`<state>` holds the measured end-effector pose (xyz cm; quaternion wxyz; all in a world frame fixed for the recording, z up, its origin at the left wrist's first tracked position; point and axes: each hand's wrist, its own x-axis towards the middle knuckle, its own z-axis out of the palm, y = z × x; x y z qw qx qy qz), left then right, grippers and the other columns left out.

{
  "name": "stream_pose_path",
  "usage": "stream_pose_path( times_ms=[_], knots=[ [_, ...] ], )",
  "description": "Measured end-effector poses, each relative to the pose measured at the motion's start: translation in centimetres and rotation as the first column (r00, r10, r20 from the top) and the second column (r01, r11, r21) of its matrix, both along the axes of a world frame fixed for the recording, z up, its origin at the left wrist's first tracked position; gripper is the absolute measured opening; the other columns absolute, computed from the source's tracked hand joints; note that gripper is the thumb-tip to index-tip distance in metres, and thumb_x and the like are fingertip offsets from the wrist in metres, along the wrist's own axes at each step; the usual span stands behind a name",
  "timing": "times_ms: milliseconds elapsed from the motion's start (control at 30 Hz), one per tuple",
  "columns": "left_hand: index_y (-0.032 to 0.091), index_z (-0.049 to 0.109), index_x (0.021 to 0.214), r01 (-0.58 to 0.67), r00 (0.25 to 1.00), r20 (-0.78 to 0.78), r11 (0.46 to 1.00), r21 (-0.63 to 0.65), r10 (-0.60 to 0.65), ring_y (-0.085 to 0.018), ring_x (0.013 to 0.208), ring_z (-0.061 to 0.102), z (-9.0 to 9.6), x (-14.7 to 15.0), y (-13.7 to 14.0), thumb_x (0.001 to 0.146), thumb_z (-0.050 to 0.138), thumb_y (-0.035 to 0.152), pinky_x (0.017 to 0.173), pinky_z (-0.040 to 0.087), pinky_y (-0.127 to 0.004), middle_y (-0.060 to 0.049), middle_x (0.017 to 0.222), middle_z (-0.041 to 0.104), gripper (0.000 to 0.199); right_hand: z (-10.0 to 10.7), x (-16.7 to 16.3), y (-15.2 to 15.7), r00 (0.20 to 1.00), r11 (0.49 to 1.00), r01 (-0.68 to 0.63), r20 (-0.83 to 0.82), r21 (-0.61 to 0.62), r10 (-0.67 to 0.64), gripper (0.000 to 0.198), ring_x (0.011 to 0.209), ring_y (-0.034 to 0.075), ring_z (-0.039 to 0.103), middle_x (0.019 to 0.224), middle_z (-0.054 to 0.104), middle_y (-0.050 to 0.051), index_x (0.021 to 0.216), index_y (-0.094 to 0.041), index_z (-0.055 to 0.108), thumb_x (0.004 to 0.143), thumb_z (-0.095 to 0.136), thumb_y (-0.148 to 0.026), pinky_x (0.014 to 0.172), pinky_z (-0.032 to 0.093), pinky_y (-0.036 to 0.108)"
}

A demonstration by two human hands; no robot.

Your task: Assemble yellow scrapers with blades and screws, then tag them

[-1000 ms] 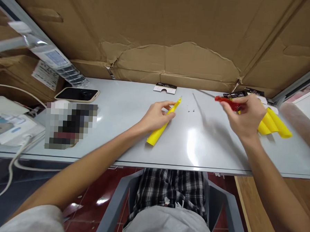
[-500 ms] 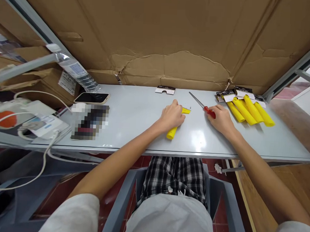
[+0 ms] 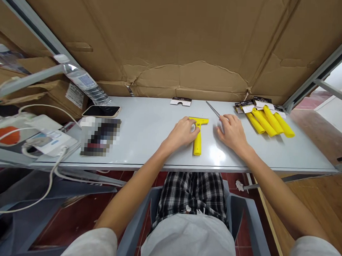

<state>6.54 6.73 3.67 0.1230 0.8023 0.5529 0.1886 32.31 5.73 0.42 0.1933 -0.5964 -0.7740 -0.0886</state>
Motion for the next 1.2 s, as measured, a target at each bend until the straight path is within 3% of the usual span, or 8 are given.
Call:
stream_pose_path(
  times_ms=[200, 300, 400, 567, 800, 967, 1100, 1200],
  knots=[
    [0.018, 0.073, 0.150, 0.006, 0.990, 0.139, 0.997, 0.081, -0.017, -0.030, 0.115, 0.078, -1.8, -1.8, -2.5, 0.109, 0.059, 0.033, 0.114, 0.060, -0.050, -0.016, 0.140, 0.076, 0.046, -2.0, -3.0, -0.4, 0.969, 0.980, -0.194, -0.160, -0.033, 0.187, 0.061, 0.153, 0.028, 0.053, 0.162, 0.059, 0.015, 0.159, -0.007, 0.063, 0.110, 0.048, -0.042, 0.140, 0.045, 0.048],
    [0.025, 0.074, 0.151, 0.206, 0.971, 0.075, 0.954, 0.218, -0.227, -0.034, 0.148, 0.063, -2.8, -1.3, -3.6, 0.106, 0.066, 0.031, 0.127, 0.052, -0.054, -0.015, 0.164, 0.063, 0.047, -2.8, -3.1, 0.1, 0.967, 0.976, -0.188, -0.193, -0.106, 0.165, 0.061, 0.152, 0.030, 0.056, 0.162, 0.059, 0.016, 0.158, -0.007, 0.063, 0.109, 0.049, -0.040, 0.137, 0.049, 0.049],
    [0.026, 0.079, 0.144, 0.322, 0.944, 0.009, 0.927, 0.193, -0.329, -0.034, 0.161, 0.053, -3.4, -0.6, -4.4, 0.110, 0.059, 0.030, 0.132, 0.046, -0.059, -0.015, 0.172, 0.059, 0.040, -3.1, -2.6, 0.3, 0.968, 0.978, -0.175, -0.200, -0.116, 0.149, 0.058, 0.150, 0.030, 0.058, 0.161, 0.059, 0.017, 0.155, -0.009, 0.065, 0.109, 0.048, -0.040, 0.135, 0.051, 0.050],
    [0.022, 0.080, 0.143, 0.280, 0.958, 0.017, 0.949, 0.142, -0.285, -0.032, 0.159, 0.057, -3.1, -1.0, -5.0, 0.112, 0.056, 0.030, 0.130, 0.048, -0.056, -0.015, 0.171, 0.062, 0.040, -3.1, -1.9, 0.0, 0.982, 0.982, -0.139, -0.144, -0.131, 0.120, 0.060, 0.158, 0.032, 0.053, 0.164, 0.056, 0.019, 0.153, -0.008, 0.065, 0.110, 0.047, -0.046, 0.140, 0.045, 0.051],
    [0.023, 0.081, 0.143, 0.289, 0.956, 0.030, 0.952, 0.097, -0.293, -0.029, 0.160, 0.056, -2.5, -2.3, -5.4, 0.113, 0.054, 0.032, 0.132, 0.047, -0.054, -0.015, 0.172, 0.060, 0.041, -3.2, -1.6, -0.5, 0.999, 0.977, -0.033, -0.002, -0.211, 0.033, 0.085, 0.173, 0.036, 0.036, 0.179, 0.037, 0.022, 0.171, -0.001, 0.048, 0.113, 0.035, -0.061, 0.148, 0.033, 0.057],
    [0.023, 0.074, 0.153, 0.293, 0.951, 0.070, 0.950, 0.108, -0.301, -0.029, 0.167, 0.049, -2.6, -3.4, -5.6, 0.117, 0.047, 0.038, 0.137, 0.042, -0.054, -0.014, 0.180, 0.050, 0.048, -3.0, -1.5, -1.1, 0.998, 0.967, -0.023, 0.049, -0.255, 0.037, 0.094, 0.177, 0.035, 0.029, 0.183, 0.029, 0.021, 0.175, 0.000, 0.043, 0.113, 0.029, -0.069, 0.151, 0.027, 0.055],
    [0.018, 0.061, 0.166, 0.171, 0.982, 0.060, 0.979, 0.111, -0.179, -0.027, 0.172, 0.041, -2.9, -5.6, -4.9, 0.119, 0.035, 0.041, 0.142, 0.035, -0.050, -0.014, 0.185, 0.044, 0.058, -2.4, -1.7, -1.3, 0.996, 0.946, 0.011, 0.090, -0.325, 0.019, 0.095, 0.180, 0.033, 0.024, 0.185, 0.023, 0.018, 0.179, -0.002, 0.037, 0.113, 0.025, -0.069, 0.152, 0.024, 0.056],
    [0.010, 0.051, 0.172, 0.004, 0.999, -0.049, 0.999, 0.051, -0.002, -0.035, 0.176, 0.032, -3.5, -7.3, -4.1, 0.119, 0.031, 0.039, 0.143, 0.029, -0.061, -0.018, 0.188, 0.036, 0.064, -2.2, -1.8, -1.3, 0.996, 0.937, 0.017, 0.090, -0.348, 0.015, 0.093, 0.180, 0.033, 0.021, 0.186, 0.021, 0.017, 0.180, -0.001, 0.035, 0.113, 0.025, -0.066, 0.153, 0.022, 0.057]
  ],
)
